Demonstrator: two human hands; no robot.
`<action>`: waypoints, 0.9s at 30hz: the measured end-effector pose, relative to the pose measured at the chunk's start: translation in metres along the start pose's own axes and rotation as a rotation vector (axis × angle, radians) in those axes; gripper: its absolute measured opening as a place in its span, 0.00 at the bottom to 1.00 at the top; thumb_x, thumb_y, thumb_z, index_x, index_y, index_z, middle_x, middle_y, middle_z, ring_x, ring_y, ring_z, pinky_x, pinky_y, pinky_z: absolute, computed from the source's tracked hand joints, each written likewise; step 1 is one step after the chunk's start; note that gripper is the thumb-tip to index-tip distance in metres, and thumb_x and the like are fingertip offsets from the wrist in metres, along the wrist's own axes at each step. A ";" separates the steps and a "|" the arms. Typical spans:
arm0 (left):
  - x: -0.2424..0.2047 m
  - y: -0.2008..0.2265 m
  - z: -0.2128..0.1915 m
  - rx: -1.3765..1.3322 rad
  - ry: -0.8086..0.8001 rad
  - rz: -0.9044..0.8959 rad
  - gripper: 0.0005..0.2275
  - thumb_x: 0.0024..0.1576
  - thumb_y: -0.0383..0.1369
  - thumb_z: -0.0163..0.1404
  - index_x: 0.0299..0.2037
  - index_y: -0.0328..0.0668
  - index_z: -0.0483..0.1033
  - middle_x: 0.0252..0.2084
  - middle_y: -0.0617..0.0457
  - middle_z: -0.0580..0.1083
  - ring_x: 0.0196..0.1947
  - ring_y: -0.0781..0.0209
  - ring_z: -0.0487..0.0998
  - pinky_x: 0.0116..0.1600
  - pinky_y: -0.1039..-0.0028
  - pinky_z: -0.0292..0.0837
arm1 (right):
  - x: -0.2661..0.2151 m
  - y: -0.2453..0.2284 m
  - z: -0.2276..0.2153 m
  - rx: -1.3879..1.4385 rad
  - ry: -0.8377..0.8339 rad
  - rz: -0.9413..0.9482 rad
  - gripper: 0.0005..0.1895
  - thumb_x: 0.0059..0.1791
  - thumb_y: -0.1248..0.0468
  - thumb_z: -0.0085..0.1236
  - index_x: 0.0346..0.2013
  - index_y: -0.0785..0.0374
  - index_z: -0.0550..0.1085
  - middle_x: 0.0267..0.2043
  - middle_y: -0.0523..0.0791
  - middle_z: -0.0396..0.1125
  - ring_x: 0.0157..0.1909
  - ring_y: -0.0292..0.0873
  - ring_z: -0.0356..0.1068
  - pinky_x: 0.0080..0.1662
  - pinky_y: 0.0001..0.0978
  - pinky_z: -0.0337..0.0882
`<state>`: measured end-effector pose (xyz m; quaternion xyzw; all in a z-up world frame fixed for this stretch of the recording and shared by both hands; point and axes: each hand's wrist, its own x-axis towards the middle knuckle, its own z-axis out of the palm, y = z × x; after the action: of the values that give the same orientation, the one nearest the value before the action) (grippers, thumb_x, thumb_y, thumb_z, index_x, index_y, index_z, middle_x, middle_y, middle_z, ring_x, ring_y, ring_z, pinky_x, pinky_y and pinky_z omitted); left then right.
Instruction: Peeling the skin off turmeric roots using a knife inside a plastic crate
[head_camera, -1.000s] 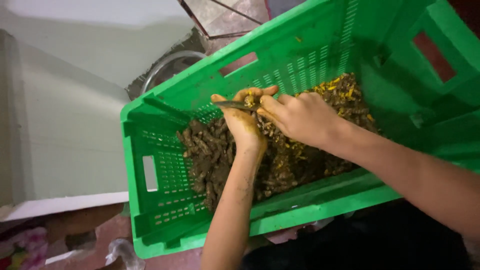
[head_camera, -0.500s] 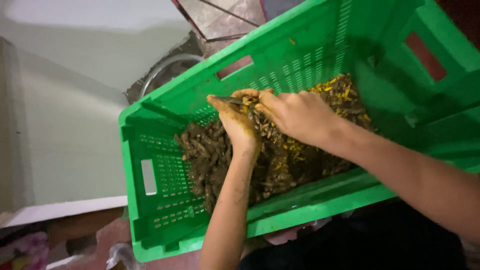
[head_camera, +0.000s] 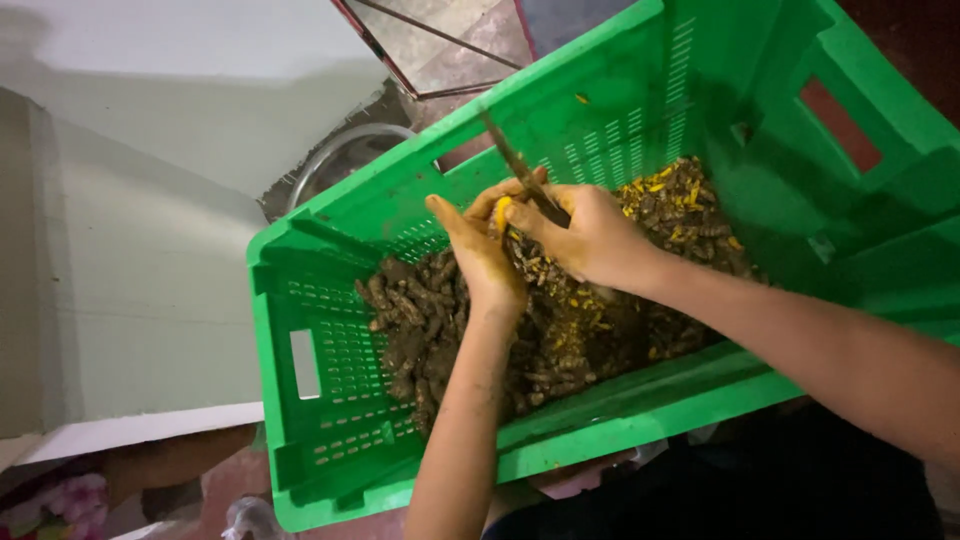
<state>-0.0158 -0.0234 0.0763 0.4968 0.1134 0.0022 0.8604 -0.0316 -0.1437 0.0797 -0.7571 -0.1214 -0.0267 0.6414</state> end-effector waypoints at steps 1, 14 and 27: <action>-0.001 0.000 0.003 0.059 -0.020 0.020 0.43 0.60 0.70 0.22 0.38 0.37 0.82 0.38 0.41 0.80 0.40 0.54 0.80 0.55 0.73 0.71 | -0.002 0.007 0.007 0.226 0.018 0.094 0.18 0.55 0.55 0.58 0.28 0.66 0.71 0.10 0.48 0.61 0.08 0.41 0.59 0.12 0.30 0.60; 0.000 -0.016 -0.012 -0.199 -0.019 -0.153 0.38 0.59 0.68 0.33 0.36 0.35 0.78 0.32 0.36 0.77 0.35 0.44 0.80 0.46 0.62 0.75 | -0.003 0.000 0.010 0.584 -0.080 0.309 0.16 0.54 0.60 0.58 0.32 0.73 0.70 0.15 0.44 0.56 0.05 0.33 0.53 0.06 0.28 0.59; 0.008 -0.010 -0.038 -0.520 -0.331 -0.215 0.11 0.64 0.43 0.41 0.38 0.49 0.74 0.40 0.49 0.79 0.54 0.47 0.77 0.60 0.57 0.70 | -0.029 -0.016 0.009 -0.509 -0.206 -0.281 0.20 0.59 0.51 0.39 0.49 0.67 0.64 0.18 0.58 0.69 0.21 0.64 0.72 0.27 0.58 0.72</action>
<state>-0.0161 0.0049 0.0477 0.2392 0.0192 -0.1405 0.9605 -0.0642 -0.1370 0.0880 -0.8679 -0.2786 -0.0678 0.4056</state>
